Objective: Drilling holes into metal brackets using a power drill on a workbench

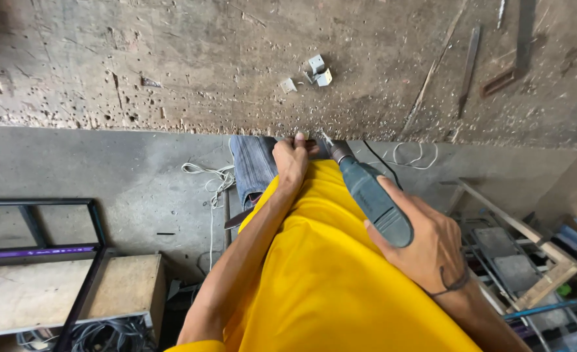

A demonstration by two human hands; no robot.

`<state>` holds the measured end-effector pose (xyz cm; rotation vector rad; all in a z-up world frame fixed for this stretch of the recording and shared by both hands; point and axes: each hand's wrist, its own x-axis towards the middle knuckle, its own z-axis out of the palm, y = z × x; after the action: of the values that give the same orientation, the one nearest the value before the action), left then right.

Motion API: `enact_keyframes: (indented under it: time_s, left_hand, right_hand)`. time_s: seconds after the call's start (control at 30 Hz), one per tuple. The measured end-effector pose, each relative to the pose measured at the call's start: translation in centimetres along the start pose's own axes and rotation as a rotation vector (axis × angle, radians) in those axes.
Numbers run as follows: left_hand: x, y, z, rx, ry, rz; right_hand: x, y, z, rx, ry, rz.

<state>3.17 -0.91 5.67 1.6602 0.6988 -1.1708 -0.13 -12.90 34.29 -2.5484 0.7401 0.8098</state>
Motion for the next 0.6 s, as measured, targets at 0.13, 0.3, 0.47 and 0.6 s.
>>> enact_keyframes:
  time_s: [0.13,0.3,0.47,0.6]
  left_hand:
    - [-1.0,-0.4,-0.2,-0.049,-0.074,0.155]
    - [-1.3,-0.3,0.3,-0.122,-0.048,0.159]
    - [-0.8,-2.3,0.4,-0.152,-0.103,0.190]
    - [0.4,-3.8,0.1,-0.261,-0.095,0.272]
  right_hand:
    - [-0.7,1.6,1.1,0.093,0.058,0.001]
    - [-2.3,2.8,2.4,0.166,0.038,0.100]
    - [-2.7,2.7,3.5,0.248,0.106,0.015]
    - [-2.1,2.9,5.4,0.222,0.134,-0.051]
